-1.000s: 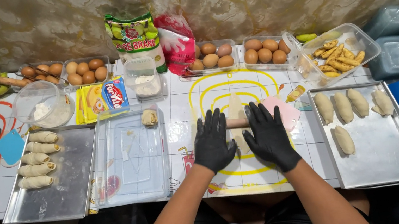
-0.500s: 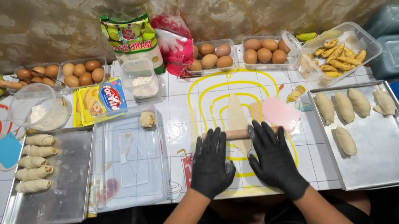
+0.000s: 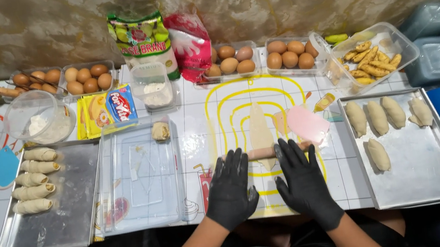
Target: The person rolls a piece of dough flat on a silicone mat using a wooden rolling pin. They then place a filling inside the flattened dough and roll it into a cylindrical shape.
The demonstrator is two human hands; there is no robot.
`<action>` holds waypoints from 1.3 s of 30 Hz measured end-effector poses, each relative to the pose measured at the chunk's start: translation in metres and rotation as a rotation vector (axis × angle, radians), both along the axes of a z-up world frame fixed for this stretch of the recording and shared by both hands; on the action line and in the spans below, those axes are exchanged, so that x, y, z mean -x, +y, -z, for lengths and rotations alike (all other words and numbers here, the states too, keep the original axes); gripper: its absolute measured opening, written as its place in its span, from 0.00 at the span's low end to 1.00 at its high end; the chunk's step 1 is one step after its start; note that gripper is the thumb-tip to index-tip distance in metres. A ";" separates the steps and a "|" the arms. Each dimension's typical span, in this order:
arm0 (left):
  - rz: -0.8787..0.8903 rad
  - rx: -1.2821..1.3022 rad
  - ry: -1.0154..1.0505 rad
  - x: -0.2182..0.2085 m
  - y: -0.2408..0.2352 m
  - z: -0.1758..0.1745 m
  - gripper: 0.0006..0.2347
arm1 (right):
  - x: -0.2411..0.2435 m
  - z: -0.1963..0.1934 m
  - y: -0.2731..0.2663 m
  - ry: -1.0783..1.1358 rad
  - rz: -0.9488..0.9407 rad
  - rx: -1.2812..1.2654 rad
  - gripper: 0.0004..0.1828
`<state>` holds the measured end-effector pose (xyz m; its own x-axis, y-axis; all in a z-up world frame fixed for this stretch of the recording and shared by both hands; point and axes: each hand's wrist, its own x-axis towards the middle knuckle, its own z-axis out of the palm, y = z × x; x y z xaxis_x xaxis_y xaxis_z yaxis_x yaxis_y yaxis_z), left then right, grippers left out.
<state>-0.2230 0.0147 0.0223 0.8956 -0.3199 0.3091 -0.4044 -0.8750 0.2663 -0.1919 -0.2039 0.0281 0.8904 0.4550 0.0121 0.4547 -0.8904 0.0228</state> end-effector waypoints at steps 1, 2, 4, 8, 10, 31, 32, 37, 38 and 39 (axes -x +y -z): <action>0.000 0.001 -0.011 -0.008 0.000 -0.002 0.36 | -0.006 0.002 0.002 -0.011 0.000 0.001 0.43; -0.010 -0.028 0.105 -0.014 -0.001 -0.005 0.36 | -0.011 0.003 0.004 0.010 0.021 0.000 0.43; -0.023 -0.055 0.218 -0.037 -0.002 -0.009 0.36 | -0.029 0.004 0.008 0.029 0.039 0.000 0.43; -0.098 -0.149 0.375 -0.091 -0.005 0.003 0.39 | -0.074 0.009 0.014 0.020 0.042 -0.033 0.41; -0.106 -0.127 0.408 -0.092 -0.003 0.003 0.41 | -0.077 0.010 0.015 0.012 0.045 -0.033 0.41; -0.105 -0.158 0.294 -0.043 -0.009 0.001 0.39 | -0.034 -0.009 0.015 0.123 0.098 -0.019 0.43; -0.068 -0.097 0.186 -0.026 -0.008 0.004 0.39 | -0.017 -0.006 0.012 0.107 0.078 -0.014 0.44; 0.001 -0.066 0.008 0.013 -0.002 0.001 0.37 | 0.023 0.003 0.005 -0.017 0.044 0.009 0.48; -0.010 -0.033 0.072 0.006 -0.003 0.002 0.38 | 0.017 -0.003 0.007 0.029 0.063 0.002 0.47; -0.024 0.002 0.134 -0.001 -0.004 0.003 0.38 | 0.010 -0.009 0.010 0.072 0.078 -0.006 0.45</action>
<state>-0.2215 0.0111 0.0190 0.9363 -0.2977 0.1864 -0.3442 -0.8833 0.3183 -0.2015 -0.1935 0.0372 0.9219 0.3842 -0.0507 0.3841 -0.9232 -0.0125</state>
